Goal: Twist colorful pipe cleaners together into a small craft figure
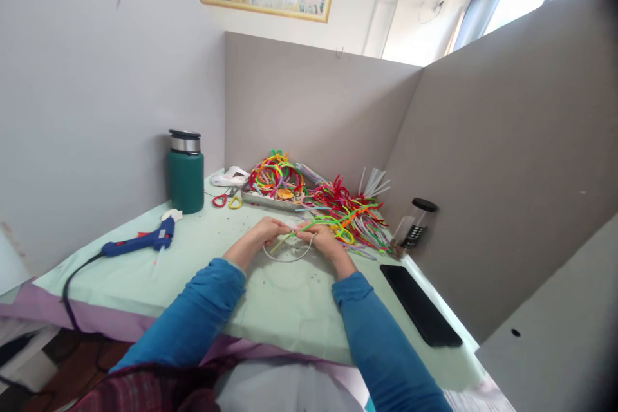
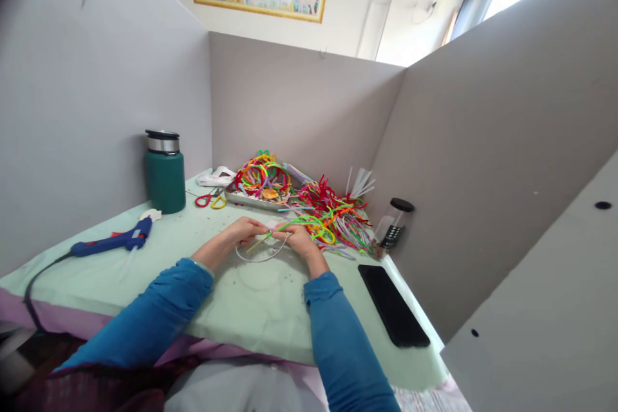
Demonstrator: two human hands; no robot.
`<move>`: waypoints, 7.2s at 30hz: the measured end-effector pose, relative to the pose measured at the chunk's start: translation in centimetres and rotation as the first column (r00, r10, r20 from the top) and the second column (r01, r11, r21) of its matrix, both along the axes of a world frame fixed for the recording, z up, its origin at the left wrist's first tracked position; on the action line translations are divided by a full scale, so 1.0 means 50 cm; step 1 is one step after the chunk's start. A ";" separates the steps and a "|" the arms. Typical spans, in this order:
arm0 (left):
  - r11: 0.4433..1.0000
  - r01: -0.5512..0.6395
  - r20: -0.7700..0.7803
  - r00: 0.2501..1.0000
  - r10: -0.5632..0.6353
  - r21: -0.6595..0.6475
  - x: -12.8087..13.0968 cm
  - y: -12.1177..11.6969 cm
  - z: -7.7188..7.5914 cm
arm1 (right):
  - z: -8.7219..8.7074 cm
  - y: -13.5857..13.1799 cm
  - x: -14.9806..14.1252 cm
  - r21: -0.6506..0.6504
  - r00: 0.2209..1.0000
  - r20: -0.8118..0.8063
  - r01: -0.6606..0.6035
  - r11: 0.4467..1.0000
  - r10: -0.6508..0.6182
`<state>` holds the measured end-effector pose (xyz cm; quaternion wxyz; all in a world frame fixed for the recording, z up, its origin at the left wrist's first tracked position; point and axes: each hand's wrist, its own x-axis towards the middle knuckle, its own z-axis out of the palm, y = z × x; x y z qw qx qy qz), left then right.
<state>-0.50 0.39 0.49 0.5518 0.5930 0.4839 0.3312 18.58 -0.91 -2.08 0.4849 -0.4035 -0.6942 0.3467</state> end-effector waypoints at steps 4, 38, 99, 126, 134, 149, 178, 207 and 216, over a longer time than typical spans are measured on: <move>0.995 0.081 0.017 0.997 -0.080 -0.066 0.001 0.001 0.000 | 0.007 -0.006 0.001 -0.067 0.997 -0.025 -0.076 0.995 0.075; 0.752 0.150 -0.413 0.894 0.175 0.642 0.027 0.004 -0.029 | -0.007 0.001 -0.029 0.056 0.983 -0.050 0.178 0.983 -0.175; 0.959 -0.016 -0.043 0.999 0.029 0.282 0.020 0.004 -0.014 | -0.015 0.004 -0.041 0.068 0.991 -0.020 0.136 0.988 -0.135; 0.977 0.016 -0.090 0.996 0.003 0.214 0.009 -0.004 -0.022 | -0.020 -0.001 -0.040 0.179 0.982 0.097 0.143 0.973 -0.162; 0.930 0.083 -0.044 0.996 -0.072 0.359 0.006 -0.011 -0.010 | -0.023 0.001 -0.038 0.094 0.989 0.028 0.139 0.986 -0.143; 0.962 0.068 0.026 0.997 -0.077 0.266 0.011 0.012 -0.022 | -0.026 0.005 -0.037 0.052 0.997 0.004 0.077 0.996 -0.077; 0.973 0.042 0.082 0.995 -0.062 0.228 0.018 -0.014 0.005 | -0.016 -0.003 -0.040 0.154 0.978 0.047 0.195 0.969 -0.205; 0.990 0.137 0.267 0.953 -0.143 0.043 0.008 -0.004 0.003 | -0.018 -0.004 -0.040 0.156 0.985 0.008 0.166 0.974 -0.169; 0.997 0.077 0.264 0.962 -0.075 0.001 0.010 0.003 -0.004 | -0.016 -0.007 -0.043 0.146 0.985 0.004 0.169 0.975 -0.172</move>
